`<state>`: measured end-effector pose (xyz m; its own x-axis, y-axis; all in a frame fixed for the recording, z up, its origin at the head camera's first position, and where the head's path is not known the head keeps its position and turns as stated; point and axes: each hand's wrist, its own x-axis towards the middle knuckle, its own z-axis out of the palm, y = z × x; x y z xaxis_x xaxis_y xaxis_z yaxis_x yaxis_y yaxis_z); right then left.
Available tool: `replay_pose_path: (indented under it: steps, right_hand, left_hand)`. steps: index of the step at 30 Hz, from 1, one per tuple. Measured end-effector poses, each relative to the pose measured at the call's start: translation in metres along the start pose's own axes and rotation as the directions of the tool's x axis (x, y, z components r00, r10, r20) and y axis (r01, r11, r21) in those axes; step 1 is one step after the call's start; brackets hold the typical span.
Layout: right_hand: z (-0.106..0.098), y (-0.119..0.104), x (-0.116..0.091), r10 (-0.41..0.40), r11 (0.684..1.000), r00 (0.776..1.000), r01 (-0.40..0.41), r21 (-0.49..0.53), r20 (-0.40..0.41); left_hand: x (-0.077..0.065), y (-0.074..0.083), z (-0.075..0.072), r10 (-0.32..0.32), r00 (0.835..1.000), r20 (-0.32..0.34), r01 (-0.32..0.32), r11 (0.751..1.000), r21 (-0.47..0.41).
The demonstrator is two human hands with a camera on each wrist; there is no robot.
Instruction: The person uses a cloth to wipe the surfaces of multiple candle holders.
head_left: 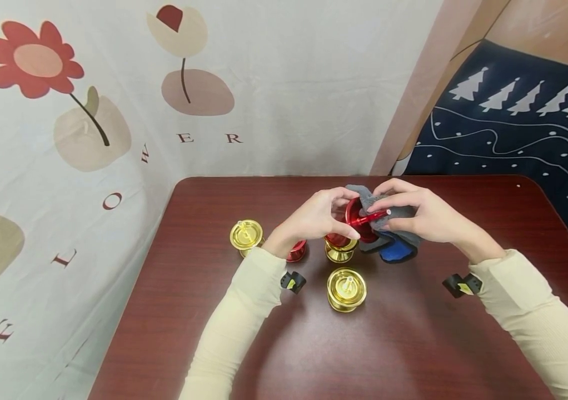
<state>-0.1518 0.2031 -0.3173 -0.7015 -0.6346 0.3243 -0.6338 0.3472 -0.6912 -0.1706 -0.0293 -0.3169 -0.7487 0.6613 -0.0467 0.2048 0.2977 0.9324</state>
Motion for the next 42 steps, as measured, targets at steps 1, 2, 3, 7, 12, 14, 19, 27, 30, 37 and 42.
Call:
replay_pose_path:
  steps: [1, 2, 3, 7, 12, 14, 19, 27, 30, 37, 42]
  right_hand:
    - [-0.001, 0.000, 0.000, -0.011, 1.000, 1.000, 0.011, 0.005, -0.001]
    - [-0.002, 0.000, -0.001, -0.021, 1.000, 1.000, 0.021, 0.009, -0.002]
    - [-0.003, 0.000, -0.001, -0.030, 0.999, 1.000, 0.030, 0.013, -0.003]
    - [-0.011, -0.003, -0.003, -0.049, 0.999, 0.999, 0.049, 0.021, -0.018]
    - [-0.023, -0.011, -0.006, -0.056, 0.998, 0.995, 0.056, 0.000, -0.078]
    - [-0.027, -0.015, -0.007, -0.036, 0.999, 0.992, 0.033, -0.029, -0.123]
    - [-0.025, -0.025, -0.011, 0.069, 0.994, 0.968, -0.088, -0.068, -0.243]
    - [0.006, -0.029, -0.014, 0.218, 0.976, 0.940, -0.217, 0.033, -0.261]
    - [0.015, -0.028, -0.015, 0.243, 0.969, 0.941, -0.249, 0.006, -0.236]
    - [0.019, -0.022, -0.017, 0.214, 0.970, 0.962, -0.230, -0.079, -0.171]
    - [0.008, -0.019, -0.017, 0.177, 0.977, 0.977, -0.189, -0.098, -0.115]
  left_hand:
    - [0.000, 0.001, -0.001, 0.001, 1.000, 0.004, -0.001, 1.000, 0.010]
    - [0.000, 0.001, -0.001, 0.002, 1.000, 0.007, -0.002, 1.000, 0.020]
    - [0.000, 0.002, -0.001, 0.004, 1.000, 0.009, -0.004, 1.000, 0.030]
    - [0.001, 0.003, -0.003, 0.000, 1.000, 0.005, -0.001, 0.998, 0.065]
    - [0.000, 0.003, -0.004, -0.020, 0.999, -0.048, 0.022, 0.999, 0.043]
    - [-0.001, 0.002, -0.004, -0.031, 0.995, -0.096, 0.030, 0.999, -0.010]
    - [-0.002, -0.001, -0.002, -0.026, 0.962, -0.270, -0.003, 0.994, -0.107]
    - [-0.005, -0.005, 0.011, 0.026, 0.912, -0.409, -0.059, 0.996, -0.069]
    - [-0.007, -0.004, 0.014, 0.019, 0.913, -0.408, -0.041, 0.998, -0.044]
    - [-0.008, -0.006, 0.017, -0.011, 0.934, -0.357, -0.003, 0.999, -0.040]
    - [-0.009, -0.005, 0.014, -0.012, 0.967, -0.254, -0.022, 0.991, -0.129]
